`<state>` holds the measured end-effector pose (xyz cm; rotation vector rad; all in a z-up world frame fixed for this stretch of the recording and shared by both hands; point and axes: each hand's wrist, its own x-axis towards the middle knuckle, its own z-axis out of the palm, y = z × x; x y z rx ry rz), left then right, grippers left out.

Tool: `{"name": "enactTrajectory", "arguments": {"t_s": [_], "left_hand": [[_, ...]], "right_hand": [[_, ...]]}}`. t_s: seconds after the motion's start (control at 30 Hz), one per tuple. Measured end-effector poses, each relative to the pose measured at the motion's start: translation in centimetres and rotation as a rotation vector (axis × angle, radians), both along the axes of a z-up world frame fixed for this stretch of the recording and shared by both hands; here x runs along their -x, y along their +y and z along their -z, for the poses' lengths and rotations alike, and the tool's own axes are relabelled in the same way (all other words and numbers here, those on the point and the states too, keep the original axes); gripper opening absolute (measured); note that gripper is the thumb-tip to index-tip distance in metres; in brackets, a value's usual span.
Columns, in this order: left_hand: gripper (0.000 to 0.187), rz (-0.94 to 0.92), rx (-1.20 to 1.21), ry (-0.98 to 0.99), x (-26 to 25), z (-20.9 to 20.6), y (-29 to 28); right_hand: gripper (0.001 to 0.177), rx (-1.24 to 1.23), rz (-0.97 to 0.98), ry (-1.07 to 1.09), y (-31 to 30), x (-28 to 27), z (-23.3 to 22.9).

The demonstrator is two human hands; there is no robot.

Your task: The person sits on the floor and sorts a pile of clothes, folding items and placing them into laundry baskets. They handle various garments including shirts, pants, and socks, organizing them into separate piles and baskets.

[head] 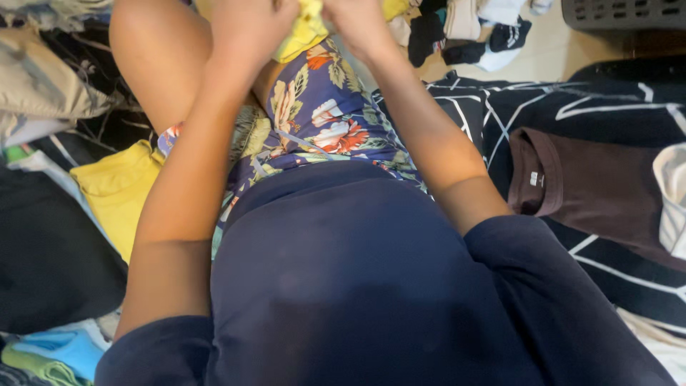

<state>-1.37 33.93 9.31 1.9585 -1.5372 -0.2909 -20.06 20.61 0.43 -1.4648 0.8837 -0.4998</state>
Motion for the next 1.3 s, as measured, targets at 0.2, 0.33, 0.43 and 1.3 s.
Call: {"name": "enactTrajectory", "arguments": {"t_s": [0.2, 0.33, 0.43, 1.3], "left_hand": [[0.024, 0.131, -0.019, 0.579, -2.2, -3.1, 2.7], [0.021, 0.083, -0.039, 0.730, -1.9, -5.0, 2.7], [0.016, 0.134, 0.105, 0.367, -1.3, -6.2, 2.7], [0.023, 0.451, -0.173, 0.521, -5.3, -4.7, -4.8]], "right_hand": [[0.020, -0.051, -0.095, -0.325, 3.4, -3.1, -3.7], [0.023, 0.144, -0.247, -0.060, 4.1, -2.9, -9.0], [0.027, 0.726, -0.448, -0.211, 4.2, -1.7, -12.3], [0.029, -0.152, -0.363, -0.094, 0.2, 4.4, -10.6]]}}
